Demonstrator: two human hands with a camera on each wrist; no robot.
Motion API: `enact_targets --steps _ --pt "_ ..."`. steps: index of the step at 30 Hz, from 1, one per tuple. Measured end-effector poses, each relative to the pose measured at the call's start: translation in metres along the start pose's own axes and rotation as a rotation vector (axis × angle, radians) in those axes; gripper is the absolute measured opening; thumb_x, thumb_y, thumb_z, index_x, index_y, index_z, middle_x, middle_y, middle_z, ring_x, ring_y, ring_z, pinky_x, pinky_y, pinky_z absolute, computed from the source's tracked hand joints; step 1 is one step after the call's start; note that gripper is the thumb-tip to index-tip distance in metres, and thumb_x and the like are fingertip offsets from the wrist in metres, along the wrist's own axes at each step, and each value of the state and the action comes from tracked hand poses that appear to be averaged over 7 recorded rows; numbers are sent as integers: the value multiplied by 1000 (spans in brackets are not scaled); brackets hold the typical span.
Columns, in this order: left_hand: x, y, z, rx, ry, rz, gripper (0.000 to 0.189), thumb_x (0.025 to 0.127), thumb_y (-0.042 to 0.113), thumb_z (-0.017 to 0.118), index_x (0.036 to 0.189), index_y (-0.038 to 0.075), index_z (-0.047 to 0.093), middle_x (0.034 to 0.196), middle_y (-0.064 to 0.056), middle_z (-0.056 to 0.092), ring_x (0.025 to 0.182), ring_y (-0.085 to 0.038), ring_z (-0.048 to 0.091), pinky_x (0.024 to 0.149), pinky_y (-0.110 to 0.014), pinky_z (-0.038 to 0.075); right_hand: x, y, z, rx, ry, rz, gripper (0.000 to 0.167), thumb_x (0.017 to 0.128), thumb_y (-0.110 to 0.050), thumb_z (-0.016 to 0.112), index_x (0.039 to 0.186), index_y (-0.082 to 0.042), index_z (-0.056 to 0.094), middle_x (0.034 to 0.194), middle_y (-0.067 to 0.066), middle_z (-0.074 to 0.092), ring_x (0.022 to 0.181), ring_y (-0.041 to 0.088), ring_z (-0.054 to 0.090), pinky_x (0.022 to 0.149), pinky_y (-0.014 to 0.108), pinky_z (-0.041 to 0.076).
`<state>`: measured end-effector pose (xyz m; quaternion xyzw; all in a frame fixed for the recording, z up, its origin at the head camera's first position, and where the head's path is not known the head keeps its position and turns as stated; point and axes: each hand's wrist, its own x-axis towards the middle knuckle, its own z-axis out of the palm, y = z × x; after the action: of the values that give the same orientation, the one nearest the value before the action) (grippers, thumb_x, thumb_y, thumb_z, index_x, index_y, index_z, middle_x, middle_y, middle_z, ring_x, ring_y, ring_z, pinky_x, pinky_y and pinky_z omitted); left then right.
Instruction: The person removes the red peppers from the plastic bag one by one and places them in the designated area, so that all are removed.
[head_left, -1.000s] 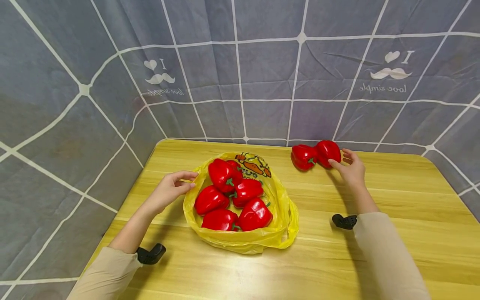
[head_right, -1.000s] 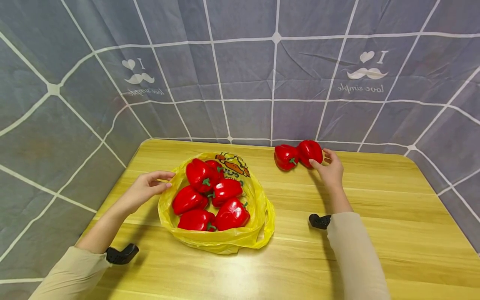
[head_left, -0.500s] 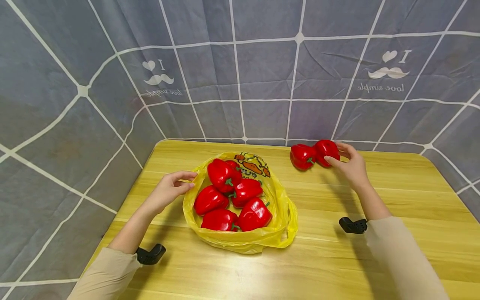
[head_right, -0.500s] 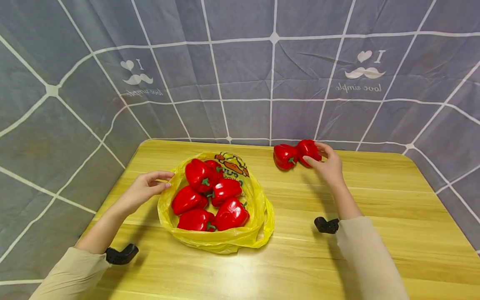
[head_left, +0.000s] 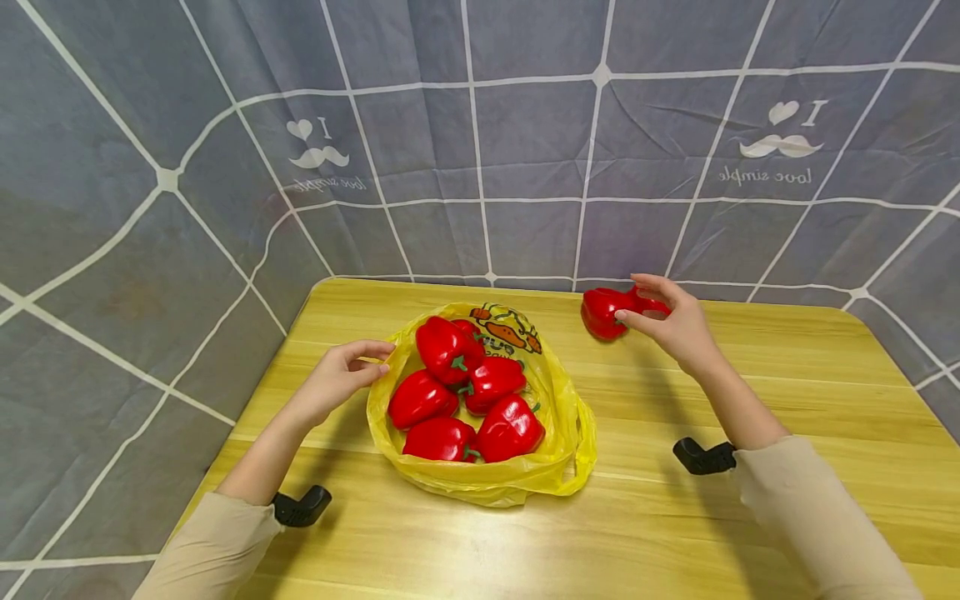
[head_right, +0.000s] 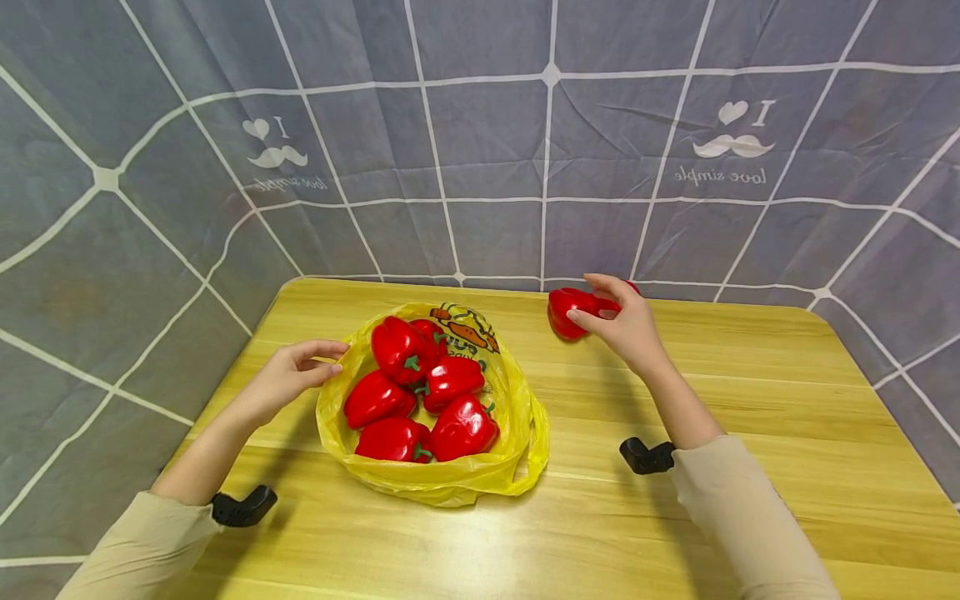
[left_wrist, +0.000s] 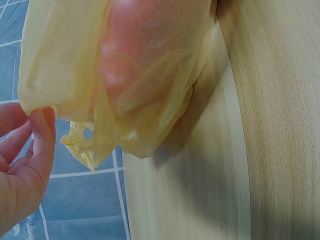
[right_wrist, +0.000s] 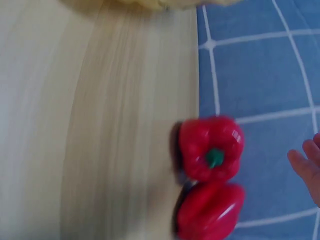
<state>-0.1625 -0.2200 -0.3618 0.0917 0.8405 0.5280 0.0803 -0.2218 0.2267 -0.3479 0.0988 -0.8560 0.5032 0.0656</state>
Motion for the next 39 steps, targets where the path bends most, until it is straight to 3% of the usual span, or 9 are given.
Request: enact_targets --steps 8,12,16,19,24,32,39 --pt "0 0 0 -6 2 3 34 90 4 59 121 -10 54 118 -25 56 93 -25 59 76 -21 49 -2 -29 15 59 -118 -86 57 82 -16 73 133 -7 49 124 16 53 105 36 57 76 15 49" --pt "0 0 1 -14 -1 0 34 90 3 58 121 -10 54 119 -25 55 92 -24 59 76 -21 49 -2 -42 23 65 -170 -98 57 81 -17 73 133 -10 49 124 13 53 104 32 58 72 20 52" --pt "0 1 1 -10 -1 0 34 90 3 58 121 -10 54 120 -25 55 93 -27 59 77 -23 50 0 -50 32 31 -204 -136 57 81 -19 74 132 -9 50 126 10 52 111 26 53 83 35 51" --pt "0 1 1 -10 1 2 34 89 3 59 120 -10 54 120 -25 55 93 -28 59 77 -23 50 2 -56 41 17 -221 -199 56 80 -17 74 130 -7 52 127 9 52 115 24 49 93 43 45" --pt "0 3 2 -12 0 4 34 89 4 59 120 -10 54 120 -26 55 92 -25 60 77 -22 50 7 -67 55 33 -263 -268 54 79 -16 76 128 -8 55 125 7 54 115 23 48 94 42 44" --pt "-1 3 2 -9 0 5 34 89 3 59 120 -10 54 120 -26 55 88 -18 60 76 -22 50 13 -85 77 47 -344 -271 54 78 -19 76 127 -10 56 126 7 53 115 24 48 94 43 44" --pt "0 3 2 -9 -2 0 33 89 3 58 120 -10 54 119 -25 55 89 -22 60 76 -22 50 17 -96 96 29 -410 -305 55 77 -19 77 126 -10 56 127 7 53 114 26 51 91 44 46"
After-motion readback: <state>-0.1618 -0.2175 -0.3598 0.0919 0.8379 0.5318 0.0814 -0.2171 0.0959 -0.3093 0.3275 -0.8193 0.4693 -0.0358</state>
